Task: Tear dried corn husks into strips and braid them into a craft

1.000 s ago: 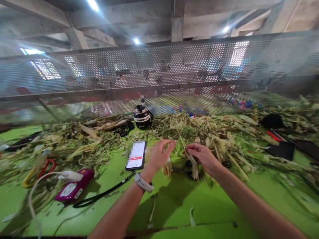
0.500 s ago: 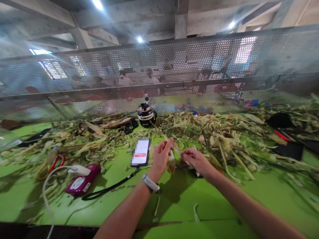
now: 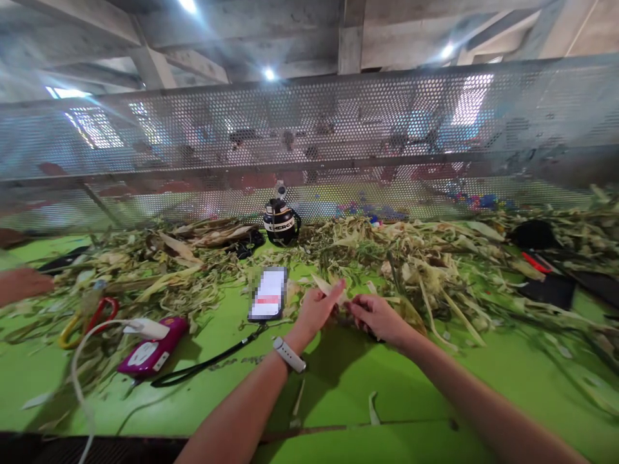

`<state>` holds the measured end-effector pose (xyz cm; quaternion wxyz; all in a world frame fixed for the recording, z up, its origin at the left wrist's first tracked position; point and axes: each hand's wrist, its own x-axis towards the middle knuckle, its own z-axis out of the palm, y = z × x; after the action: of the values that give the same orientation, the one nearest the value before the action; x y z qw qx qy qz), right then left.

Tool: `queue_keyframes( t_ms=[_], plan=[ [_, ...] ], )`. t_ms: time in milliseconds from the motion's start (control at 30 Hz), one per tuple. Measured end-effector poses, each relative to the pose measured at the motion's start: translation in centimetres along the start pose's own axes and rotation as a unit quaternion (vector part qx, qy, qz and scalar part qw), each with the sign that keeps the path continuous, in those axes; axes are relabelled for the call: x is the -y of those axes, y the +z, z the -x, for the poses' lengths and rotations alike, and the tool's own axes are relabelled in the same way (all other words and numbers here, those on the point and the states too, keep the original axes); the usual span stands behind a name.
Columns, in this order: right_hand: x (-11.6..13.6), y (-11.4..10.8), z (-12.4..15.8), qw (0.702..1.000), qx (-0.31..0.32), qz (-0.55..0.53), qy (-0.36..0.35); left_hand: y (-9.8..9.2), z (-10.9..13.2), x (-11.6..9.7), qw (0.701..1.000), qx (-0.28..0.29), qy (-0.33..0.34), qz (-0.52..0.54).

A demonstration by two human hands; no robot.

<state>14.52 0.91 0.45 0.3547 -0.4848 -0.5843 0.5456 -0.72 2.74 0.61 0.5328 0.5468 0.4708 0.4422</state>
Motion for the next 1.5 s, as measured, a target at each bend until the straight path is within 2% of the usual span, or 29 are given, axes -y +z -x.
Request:
queue_keyframes(
  t_ms=[67,133,233,333,433,767,867,933,1033,1067,1100,1133,1200,1267,1333,1400,1500],
  plan=[
    [-0.2,-0.1,-0.1,1.0,0.015,-0.008,0.007,0.2,0.2,0.1,0.997,0.075,-0.011,0.003],
    [-0.2,-0.2,0.0,0.999,0.038,-0.022,0.006,0.5,0.4,0.2,0.993,0.107,-0.031,0.046],
    [0.0,0.0,0.1,0.999,0.043,-0.021,-0.025,1.2,0.7,0.3,0.982,0.076,-0.09,0.148],
    [0.2,0.6,0.5,0.993,-0.019,0.02,-0.114,1.9,1.0,0.2,0.948,0.047,-0.157,0.274],
    [0.2,1.3,1.0,0.974,-0.089,0.078,-0.192,2.5,1.5,-0.3,0.905,0.046,-0.182,0.381],
    [0.7,2.0,2.0,0.916,-0.174,0.18,-0.313,3.4,2.9,-2.4,0.831,0.028,-0.225,0.509],
    [1.4,1.7,2.3,0.879,-0.187,0.23,-0.372,3.7,3.5,-2.5,0.823,0.044,-0.23,0.517],
    [2.0,1.3,2.7,0.833,-0.176,0.283,-0.442,3.7,3.4,-2.3,0.831,0.068,-0.22,0.506],
    [2.9,0.8,3.3,0.751,-0.132,0.349,-0.545,2.8,2.2,-2.0,0.86,0.074,-0.177,0.473],
    [3.1,0.7,3.5,0.735,-0.12,0.359,-0.563,2.2,1.6,-2.0,0.874,0.051,-0.153,0.459],
    [3.3,0.6,3.7,0.732,-0.11,0.363,-0.566,1.5,1.1,-2.1,0.89,0.03,-0.119,0.44],
    [3.4,0.4,3.9,0.741,-0.1,0.363,-0.556,0.7,0.6,-2.2,0.907,0.008,-0.072,0.415],
    [3.8,0.2,4.1,0.78,-0.044,0.363,-0.507,-0.7,0.0,-2.5,0.948,0.01,-0.015,0.319],
    [4.1,-0.1,4.1,0.825,0.052,0.359,-0.433,-1.7,-0.2,-2.9,0.975,0.026,-0.016,0.221],
    [4.2,-0.5,3.9,0.858,0.12,0.348,-0.359,-2.2,-0.2,-3.0,0.984,0.042,-0.04,0.17],
    [4.0,-0.7,3.8,0.88,0.14,0.348,-0.291,-2.3,-0.1,-2.8,0.988,0.047,-0.049,0.142],
    [3.6,-0.4,3.5,0.888,0.158,0.384,-0.198,-2.1,-0.2,-2.3,0.993,0.045,-0.036,0.102]
  ],
)
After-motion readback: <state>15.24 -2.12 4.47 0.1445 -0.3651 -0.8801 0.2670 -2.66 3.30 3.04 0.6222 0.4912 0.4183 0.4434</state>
